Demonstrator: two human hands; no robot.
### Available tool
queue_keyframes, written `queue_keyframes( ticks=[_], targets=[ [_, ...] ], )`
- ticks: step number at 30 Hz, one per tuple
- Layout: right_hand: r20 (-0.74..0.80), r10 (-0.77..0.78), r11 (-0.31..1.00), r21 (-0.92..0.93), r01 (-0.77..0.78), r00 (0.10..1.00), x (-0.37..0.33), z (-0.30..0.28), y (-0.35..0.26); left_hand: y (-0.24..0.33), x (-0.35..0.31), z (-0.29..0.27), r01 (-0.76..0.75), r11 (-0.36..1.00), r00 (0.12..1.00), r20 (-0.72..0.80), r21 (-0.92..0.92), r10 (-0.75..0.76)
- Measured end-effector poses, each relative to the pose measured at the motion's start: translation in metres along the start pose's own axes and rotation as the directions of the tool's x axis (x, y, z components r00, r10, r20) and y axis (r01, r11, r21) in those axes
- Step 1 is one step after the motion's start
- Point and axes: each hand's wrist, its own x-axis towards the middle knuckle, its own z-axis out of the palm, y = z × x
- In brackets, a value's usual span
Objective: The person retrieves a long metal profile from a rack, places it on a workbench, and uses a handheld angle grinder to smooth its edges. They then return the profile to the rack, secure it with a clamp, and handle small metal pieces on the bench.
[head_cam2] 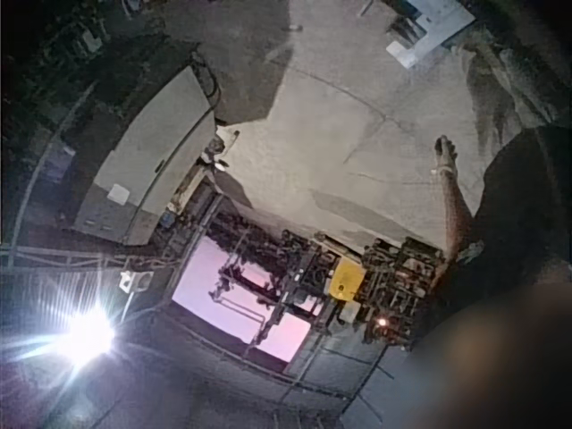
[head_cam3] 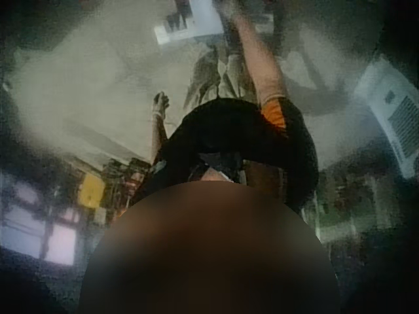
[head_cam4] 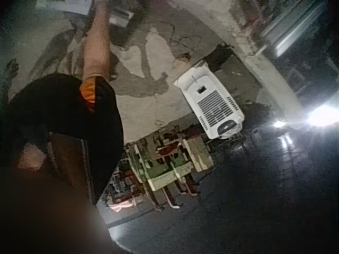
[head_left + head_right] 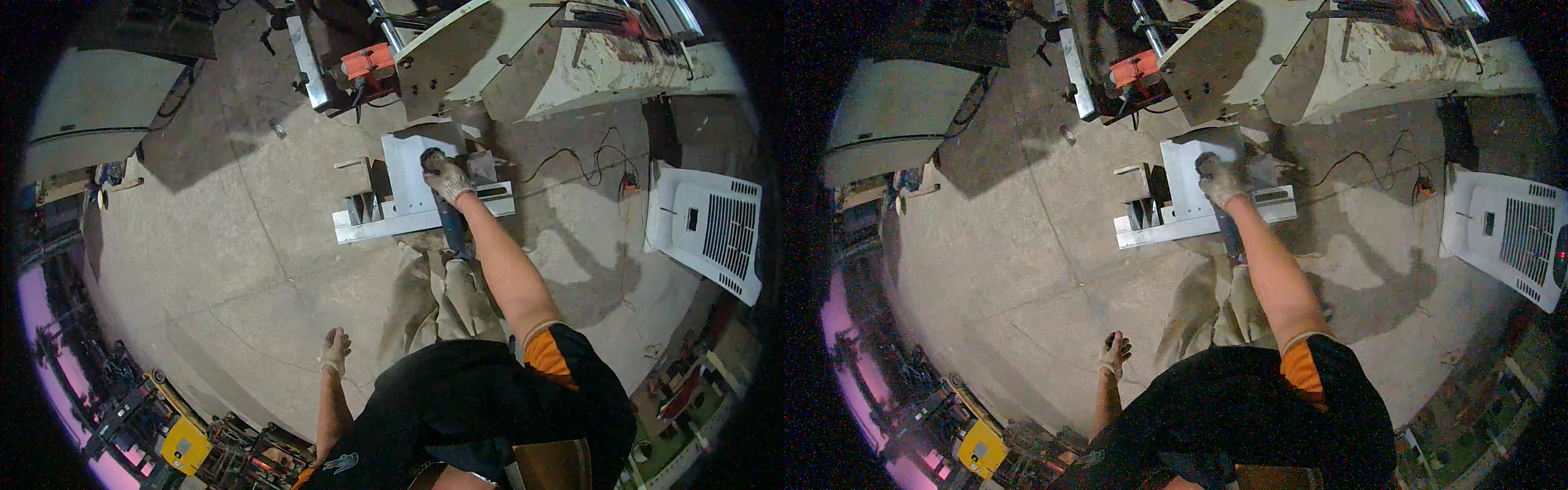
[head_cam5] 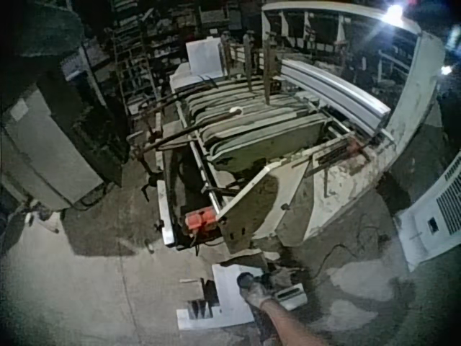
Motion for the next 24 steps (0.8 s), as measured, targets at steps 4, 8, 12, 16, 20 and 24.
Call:
queue_keyframes(
  ticks=[4,8,12,16,20,24],
  targets=[
    [0.094,0.122,0.975,-0.199,-0.101,0.988,0.008,-0.012,0.003,-0.006,0.003,-0.001,0.0,1.0,1.0,-0.009,0.015,0.0],
    [0.09,0.101,0.984,-0.153,-0.086,0.991,0.006,-0.018,0.0,-0.01,0.004,-0.001,-0.006,1.0,1.0,-0.031,-0.024,0.005],
    [0.006,0.017,0.999,0.037,-0.017,1.0,0.001,-0.012,-0.003,-0.01,0.003,-0.002,0.009,1.0,1.0,-0.008,-0.01,-0.009],
    [-0.019,0.005,1.0,-0.003,-0.005,1.0,0.0,0.0,-0.003,-0.006,0.0,0.0,0.025,1.0,1.0,-0.018,0.008,-0.025],
    [0.073,-0.036,0.997,0.07,0.031,0.997,0.002,0.012,0.004,-0.002,-0.004,0.001,0.001,1.0,1.0,-0.021,-0.016,-0.002],
    [0.096,0.02,0.996,-0.083,-0.012,0.995,0.011,0.013,0.013,0.0,-0.004,0.0,-0.007,1.0,1.0,-0.013,-0.022,0.007]
  ],
)
